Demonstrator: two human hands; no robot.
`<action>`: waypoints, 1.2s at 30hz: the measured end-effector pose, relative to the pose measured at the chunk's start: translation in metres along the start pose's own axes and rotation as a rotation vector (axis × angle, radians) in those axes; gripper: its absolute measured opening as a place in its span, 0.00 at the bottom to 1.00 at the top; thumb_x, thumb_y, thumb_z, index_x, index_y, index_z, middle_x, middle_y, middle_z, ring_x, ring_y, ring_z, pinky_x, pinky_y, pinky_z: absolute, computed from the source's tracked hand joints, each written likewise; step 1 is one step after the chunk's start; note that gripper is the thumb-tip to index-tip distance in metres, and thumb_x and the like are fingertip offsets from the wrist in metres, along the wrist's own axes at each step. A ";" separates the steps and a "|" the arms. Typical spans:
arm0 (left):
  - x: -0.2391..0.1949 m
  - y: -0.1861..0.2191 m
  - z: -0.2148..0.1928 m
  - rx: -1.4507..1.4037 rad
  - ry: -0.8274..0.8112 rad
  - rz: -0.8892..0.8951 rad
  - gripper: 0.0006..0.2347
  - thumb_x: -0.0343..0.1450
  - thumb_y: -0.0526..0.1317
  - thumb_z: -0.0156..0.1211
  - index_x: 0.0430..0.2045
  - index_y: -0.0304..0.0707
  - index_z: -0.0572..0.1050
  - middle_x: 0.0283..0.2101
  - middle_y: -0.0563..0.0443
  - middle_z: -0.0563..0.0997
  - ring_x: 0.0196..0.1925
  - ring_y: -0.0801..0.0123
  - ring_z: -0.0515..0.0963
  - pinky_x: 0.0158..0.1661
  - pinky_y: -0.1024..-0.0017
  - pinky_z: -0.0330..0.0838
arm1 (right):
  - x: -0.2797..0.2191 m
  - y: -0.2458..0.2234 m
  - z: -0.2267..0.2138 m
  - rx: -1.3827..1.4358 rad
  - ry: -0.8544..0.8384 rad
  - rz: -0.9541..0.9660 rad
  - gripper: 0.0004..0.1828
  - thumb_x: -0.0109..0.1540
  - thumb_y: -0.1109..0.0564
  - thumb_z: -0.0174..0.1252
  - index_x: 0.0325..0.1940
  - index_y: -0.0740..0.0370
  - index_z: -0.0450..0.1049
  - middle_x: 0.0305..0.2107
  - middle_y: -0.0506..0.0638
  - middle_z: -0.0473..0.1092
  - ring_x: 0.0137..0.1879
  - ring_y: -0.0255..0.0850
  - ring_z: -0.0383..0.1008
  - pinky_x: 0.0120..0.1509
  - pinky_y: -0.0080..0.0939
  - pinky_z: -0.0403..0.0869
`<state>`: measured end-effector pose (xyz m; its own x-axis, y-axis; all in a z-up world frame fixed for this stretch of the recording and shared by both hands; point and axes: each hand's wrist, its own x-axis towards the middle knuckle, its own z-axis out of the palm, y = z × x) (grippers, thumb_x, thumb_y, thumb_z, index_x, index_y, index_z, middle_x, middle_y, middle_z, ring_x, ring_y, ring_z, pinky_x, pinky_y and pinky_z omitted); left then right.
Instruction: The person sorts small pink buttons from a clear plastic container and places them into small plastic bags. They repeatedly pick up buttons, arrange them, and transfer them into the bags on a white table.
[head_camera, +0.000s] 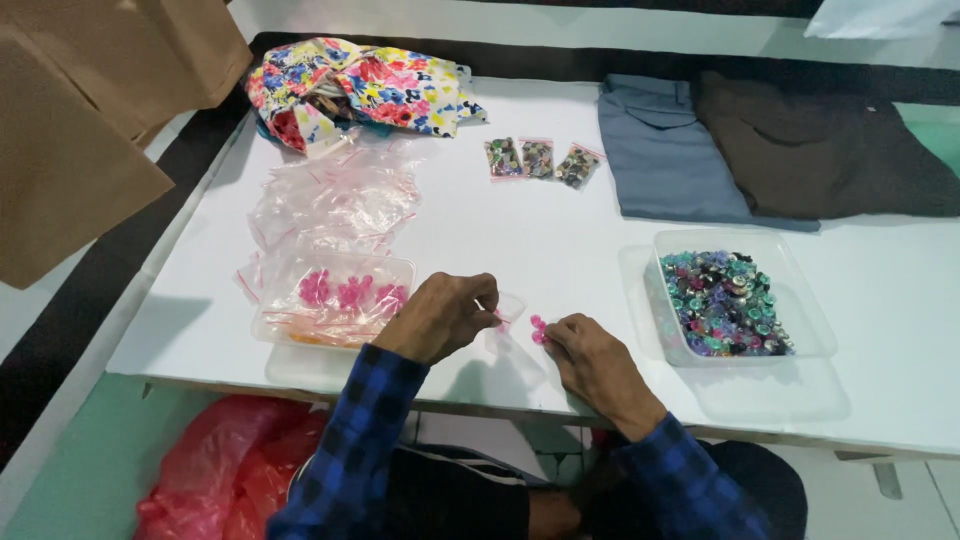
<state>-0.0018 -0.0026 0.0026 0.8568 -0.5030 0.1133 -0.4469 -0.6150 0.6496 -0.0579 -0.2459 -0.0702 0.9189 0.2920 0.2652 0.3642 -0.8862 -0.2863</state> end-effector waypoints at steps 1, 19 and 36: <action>-0.001 0.000 0.000 0.002 0.002 -0.003 0.06 0.64 0.35 0.68 0.30 0.42 0.76 0.32 0.47 0.87 0.38 0.52 0.87 0.40 0.57 0.79 | -0.001 0.000 -0.001 0.002 -0.001 -0.003 0.08 0.65 0.52 0.59 0.47 0.50 0.78 0.39 0.45 0.75 0.46 0.40 0.81 0.47 0.35 0.81; 0.003 0.020 0.001 -0.029 -0.050 0.012 0.06 0.66 0.36 0.69 0.31 0.42 0.77 0.32 0.48 0.86 0.37 0.56 0.87 0.39 0.64 0.81 | 0.039 -0.052 -0.082 0.494 0.158 -0.069 0.11 0.57 0.67 0.65 0.43 0.60 0.81 0.35 0.54 0.78 0.35 0.46 0.82 0.38 0.41 0.80; -0.009 -0.002 -0.007 -0.067 0.020 -0.018 0.06 0.65 0.34 0.67 0.30 0.43 0.76 0.31 0.46 0.86 0.39 0.54 0.87 0.41 0.61 0.80 | 0.023 -0.002 -0.004 0.083 -0.168 0.032 0.09 0.66 0.55 0.55 0.48 0.49 0.78 0.49 0.45 0.75 0.52 0.43 0.79 0.55 0.37 0.79</action>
<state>-0.0071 0.0070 0.0056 0.8698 -0.4797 0.1159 -0.4139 -0.5812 0.7006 -0.0380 -0.2392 -0.0594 0.9400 0.3263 0.0991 0.3393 -0.8652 -0.3692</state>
